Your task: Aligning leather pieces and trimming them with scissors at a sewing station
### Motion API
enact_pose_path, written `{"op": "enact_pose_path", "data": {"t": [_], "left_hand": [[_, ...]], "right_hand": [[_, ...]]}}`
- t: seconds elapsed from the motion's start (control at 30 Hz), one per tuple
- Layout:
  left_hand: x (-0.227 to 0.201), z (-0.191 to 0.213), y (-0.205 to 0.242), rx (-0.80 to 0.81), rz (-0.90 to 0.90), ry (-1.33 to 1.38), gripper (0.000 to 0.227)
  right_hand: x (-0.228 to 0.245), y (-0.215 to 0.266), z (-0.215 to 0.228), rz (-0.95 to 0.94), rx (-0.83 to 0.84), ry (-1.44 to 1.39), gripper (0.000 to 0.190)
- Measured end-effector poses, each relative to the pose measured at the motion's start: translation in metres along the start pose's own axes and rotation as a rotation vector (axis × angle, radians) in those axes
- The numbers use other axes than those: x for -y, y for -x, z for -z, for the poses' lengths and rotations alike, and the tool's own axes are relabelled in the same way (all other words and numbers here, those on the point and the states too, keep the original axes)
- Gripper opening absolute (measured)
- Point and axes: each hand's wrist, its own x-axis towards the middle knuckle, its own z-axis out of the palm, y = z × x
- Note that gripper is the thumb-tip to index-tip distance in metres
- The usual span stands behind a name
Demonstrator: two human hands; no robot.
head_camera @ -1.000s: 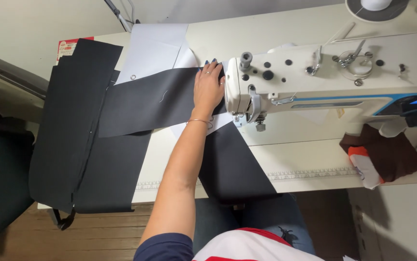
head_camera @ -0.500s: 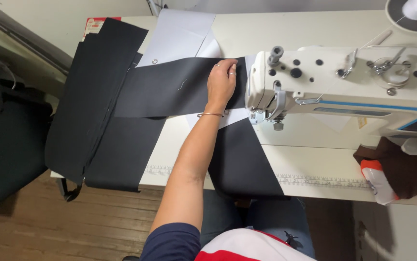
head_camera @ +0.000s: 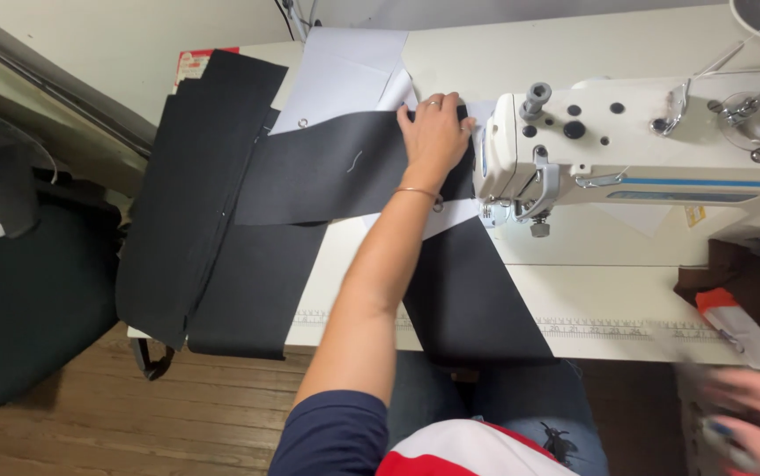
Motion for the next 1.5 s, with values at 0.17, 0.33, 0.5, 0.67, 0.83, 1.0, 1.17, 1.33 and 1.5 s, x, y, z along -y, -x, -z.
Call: {"op": "enact_pose_path", "data": {"t": [0.17,0.33,0.5,0.67,0.83,1.0,1.17,1.33,1.5], "left_hand": [[-0.007,0.001,-0.02,0.182,0.065,-0.122,0.048],[0.004,0.042,-0.04,0.54,0.145,0.034,0.043],[0.044,0.028,-0.044,0.728,0.213,0.368,0.035],[0.049,0.095,-0.021,0.787,0.359,0.476,0.024],[0.067,0.094,0.019,0.716,0.399,0.568,0.026],[0.07,0.098,0.062,0.475,0.548,0.878,0.05],[0.084,0.068,0.071,0.379,0.389,0.745,0.042],[0.094,0.052,0.067,0.198,0.444,0.859,0.019],[0.093,0.074,0.064,0.32,0.567,0.852,0.022]], "right_hand": [[0.173,-0.044,-0.115,-0.114,0.028,0.926,0.034],[0.163,-0.061,-0.135,0.623,-0.237,0.95,0.035],[0.159,-0.035,-0.134,0.34,-0.165,0.987,0.029],[0.166,-0.05,-0.13,0.285,-0.131,1.119,0.033],[0.185,-0.072,-0.125,0.077,0.044,1.326,0.051],[0.222,-0.084,-0.122,-0.303,0.411,1.47,0.046],[0.253,-0.081,-0.124,-0.407,0.388,1.375,0.03],[0.227,-0.075,-0.11,-0.381,0.288,1.185,0.054],[0.202,-0.053,-0.116,-0.377,0.334,0.194,0.041]]}}
